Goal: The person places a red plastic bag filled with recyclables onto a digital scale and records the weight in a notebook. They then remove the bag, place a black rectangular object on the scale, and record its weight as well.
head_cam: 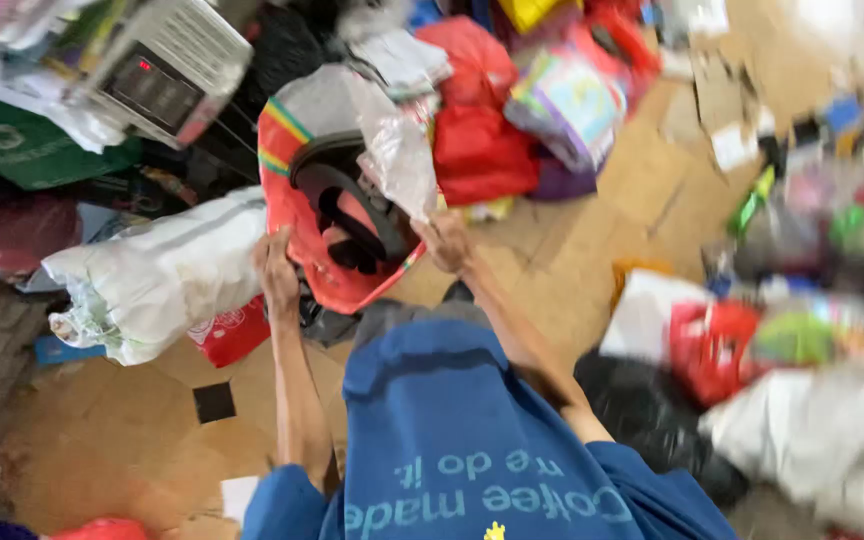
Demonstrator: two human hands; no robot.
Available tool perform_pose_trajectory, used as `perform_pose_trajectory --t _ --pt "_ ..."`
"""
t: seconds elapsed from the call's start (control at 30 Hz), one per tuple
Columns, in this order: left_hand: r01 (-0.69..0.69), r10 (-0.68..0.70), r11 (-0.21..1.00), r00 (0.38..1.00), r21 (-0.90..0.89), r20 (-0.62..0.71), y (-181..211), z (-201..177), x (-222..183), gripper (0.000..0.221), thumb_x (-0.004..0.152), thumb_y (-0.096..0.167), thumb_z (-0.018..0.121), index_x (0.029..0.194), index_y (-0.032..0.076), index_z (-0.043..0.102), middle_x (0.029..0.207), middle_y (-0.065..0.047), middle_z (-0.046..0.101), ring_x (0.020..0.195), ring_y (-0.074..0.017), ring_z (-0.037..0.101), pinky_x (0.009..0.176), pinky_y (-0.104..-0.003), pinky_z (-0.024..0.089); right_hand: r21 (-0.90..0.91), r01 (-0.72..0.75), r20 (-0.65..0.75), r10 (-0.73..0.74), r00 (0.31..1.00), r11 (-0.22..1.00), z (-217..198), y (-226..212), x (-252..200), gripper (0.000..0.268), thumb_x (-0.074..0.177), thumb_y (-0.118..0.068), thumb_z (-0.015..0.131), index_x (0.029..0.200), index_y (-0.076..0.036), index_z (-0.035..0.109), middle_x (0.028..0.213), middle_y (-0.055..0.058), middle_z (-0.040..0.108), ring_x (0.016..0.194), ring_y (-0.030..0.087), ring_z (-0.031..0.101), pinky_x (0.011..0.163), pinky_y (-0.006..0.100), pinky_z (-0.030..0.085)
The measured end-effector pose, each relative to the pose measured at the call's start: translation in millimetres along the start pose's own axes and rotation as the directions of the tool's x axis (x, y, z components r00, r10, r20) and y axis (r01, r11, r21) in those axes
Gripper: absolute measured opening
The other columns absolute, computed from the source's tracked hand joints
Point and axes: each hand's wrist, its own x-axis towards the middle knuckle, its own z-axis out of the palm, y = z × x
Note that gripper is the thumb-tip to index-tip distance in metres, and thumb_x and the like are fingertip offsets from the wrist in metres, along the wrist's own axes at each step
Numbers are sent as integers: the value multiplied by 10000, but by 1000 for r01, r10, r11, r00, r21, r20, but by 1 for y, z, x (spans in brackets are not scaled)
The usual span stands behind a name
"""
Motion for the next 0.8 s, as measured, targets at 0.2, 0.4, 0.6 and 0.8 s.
perform_pose_trajectory --t 0.2,0.4,0.6,0.8 --pt "66 -65 998 964 -4 -257 -95 14 -12 340 1094 228 562 897 -27 672 777 8 542 792 -124 500 720 -346 444 -47 23 174 -14 985 999 5 17 92 344 1007 -295 605 829 -11 682 701 251 607 640 387 625 597 486 457" --pt "196 -225 970 948 -146 -223 -155 42 27 339 1063 245 609 844 -13 597 803 36 553 789 -89 483 721 -328 439 51 -147 69 144 987 988 71 125 180 319 994 -199 532 800 22 658 716 239 650 673 388 648 598 494 459" --pt "215 -122 938 939 273 -322 -180 -8 70 320 1075 253 595 961 -37 667 817 -54 652 777 -125 526 724 -368 443 -276 307 251 -239 938 911 103 129 242 293 966 -198 569 860 52 678 811 283 651 776 451 655 674 527 475" --pt "404 -438 898 785 -175 -438 -94 27 55 340 1059 268 572 999 -50 680 781 -33 624 722 -113 543 660 -344 451 -255 76 394 32 918 964 83 183 269 367 1020 -261 592 860 56 681 853 310 659 844 473 656 732 550 496"
